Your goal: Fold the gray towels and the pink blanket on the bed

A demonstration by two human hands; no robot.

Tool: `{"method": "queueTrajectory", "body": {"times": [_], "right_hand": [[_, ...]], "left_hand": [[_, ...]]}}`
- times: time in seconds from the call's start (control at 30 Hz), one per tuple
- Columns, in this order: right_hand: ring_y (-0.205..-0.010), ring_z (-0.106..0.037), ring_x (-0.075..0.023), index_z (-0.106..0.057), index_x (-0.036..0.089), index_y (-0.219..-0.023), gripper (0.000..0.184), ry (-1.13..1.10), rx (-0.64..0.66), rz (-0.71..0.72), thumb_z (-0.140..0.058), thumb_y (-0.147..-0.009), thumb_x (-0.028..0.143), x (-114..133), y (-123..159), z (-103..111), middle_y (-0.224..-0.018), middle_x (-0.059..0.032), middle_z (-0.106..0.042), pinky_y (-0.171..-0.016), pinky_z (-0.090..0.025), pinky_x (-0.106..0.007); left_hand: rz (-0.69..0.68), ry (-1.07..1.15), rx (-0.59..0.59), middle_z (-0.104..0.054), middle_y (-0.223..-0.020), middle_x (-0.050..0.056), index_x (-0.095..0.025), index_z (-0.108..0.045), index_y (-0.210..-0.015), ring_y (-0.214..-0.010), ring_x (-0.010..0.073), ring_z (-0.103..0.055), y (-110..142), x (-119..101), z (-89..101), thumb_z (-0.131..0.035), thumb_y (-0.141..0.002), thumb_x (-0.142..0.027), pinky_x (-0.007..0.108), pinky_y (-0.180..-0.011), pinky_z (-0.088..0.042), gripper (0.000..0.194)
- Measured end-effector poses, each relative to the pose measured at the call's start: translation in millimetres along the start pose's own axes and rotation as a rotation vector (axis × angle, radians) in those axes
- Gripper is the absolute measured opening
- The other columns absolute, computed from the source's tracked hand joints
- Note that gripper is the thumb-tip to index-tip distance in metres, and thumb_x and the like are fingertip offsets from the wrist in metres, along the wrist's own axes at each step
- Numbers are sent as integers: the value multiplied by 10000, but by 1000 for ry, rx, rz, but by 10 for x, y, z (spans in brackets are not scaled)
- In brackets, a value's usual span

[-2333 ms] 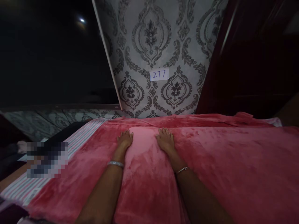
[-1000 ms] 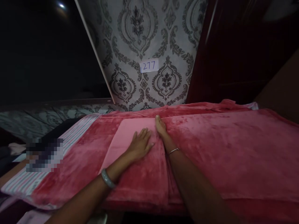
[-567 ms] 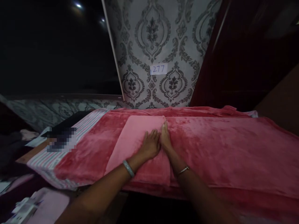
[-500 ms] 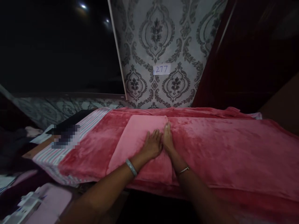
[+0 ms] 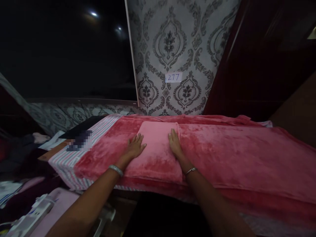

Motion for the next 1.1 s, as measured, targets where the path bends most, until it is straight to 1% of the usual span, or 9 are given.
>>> {"method": "queueTrajectory", "body": {"times": [0.1,0.2,0.3,0.43,0.57,0.7,0.83,0.97,1.1], "right_hand": [[-1519,-195,-170,-322,33,-1549,775,-112,29,-61,-188,-1000,563,64,-30,110,-1629,-149,-263,-1245,-127,-346],[-1520,-201,-191,-306,-1,-1548,834,-148,8,-102,-175,-987,602,129,1,223,-1625,-171,-256,-1247,-135,-353],[-1519,-203,-184,-306,86,-1573,859,-200,-35,-95,-199,-960,679,158,209,203,-1627,-117,-278,-1251,-138,-360],[-1508,-244,-206,-325,162,-1577,950,-412,-103,-65,-246,-887,810,85,646,-2,-1610,-87,-327,-1250,-181,-407],[-1511,-237,-215,-331,165,-1573,970,-450,-110,-60,-294,-863,825,-14,891,-115,-1620,-91,-301,-1252,-176,-418],[-1504,-256,-215,-380,131,-1544,980,-454,-119,-32,-303,-859,826,-13,889,-75,-1605,-111,-329,-1252,-174,-414],[-1512,-235,-225,-449,140,-1507,980,-484,-105,-48,-357,-835,847,-25,857,-52,-1585,-110,-368,-1258,-141,-419],[-1515,-228,-231,-483,157,-1488,950,-539,-103,-57,-408,-831,840,-76,845,-61,-1580,-104,-378,-1261,-125,-428],[-1498,-274,-213,-502,165,-1473,858,-598,-111,-73,-434,-873,775,-114,825,-58,-1572,-104,-393,-1257,-134,-413]], "left_hand": [[39,10,25,-161,-1673,120,-179,-221,-1591,-1545,310,-146,88,138,74,-293,-999,-465,618,-1210,-164,661],[38,18,-24,-168,-1668,157,-110,-231,-1580,-1548,305,-129,190,9,197,-292,-1001,-413,595,-1220,-163,656],[-88,73,-85,-203,-1658,169,-94,-245,-1572,-1547,263,-153,350,-442,241,-286,-1004,-369,518,-1239,-173,632],[-303,106,-44,-238,-1652,147,-130,-274,-1570,-1542,252,-183,627,-1147,41,-287,-1009,-366,518,-1237,-187,609],[-345,19,-42,-270,-1635,176,-88,-297,-1557,-1535,283,-205,796,-1418,-184,-317,-1002,-362,556,-1236,-165,619],[-293,-31,-80,-285,-1632,166,-145,-320,-1560,-1534,293,-209,825,-1235,-193,-303,-1011,-460,569,-1232,-155,633],[-148,-53,-67,-261,-1637,176,-147,-337,-1554,-1540,304,-183,866,-759,-94,-303,-998,-552,584,-1228,-142,689],[-2,-26,-38,-198,-1659,151,-151,-283,-1571,-1546,274,-162,967,-263,-47,-284,-1010,-506,575,-1217,-194,664],[78,40,-43,-239,-1649,155,-150,-270,-1577,-1532,265,-220,1034,6,-88,-238,-1027,-421,543,-1219,-217,614]]}}
Point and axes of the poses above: each hand's wrist, its own y-axis away from the middle knuckle, its own z-axis out of the back of the hand, x = y × z, the point moved 4 cm from there along -y, towards the middle knuckle
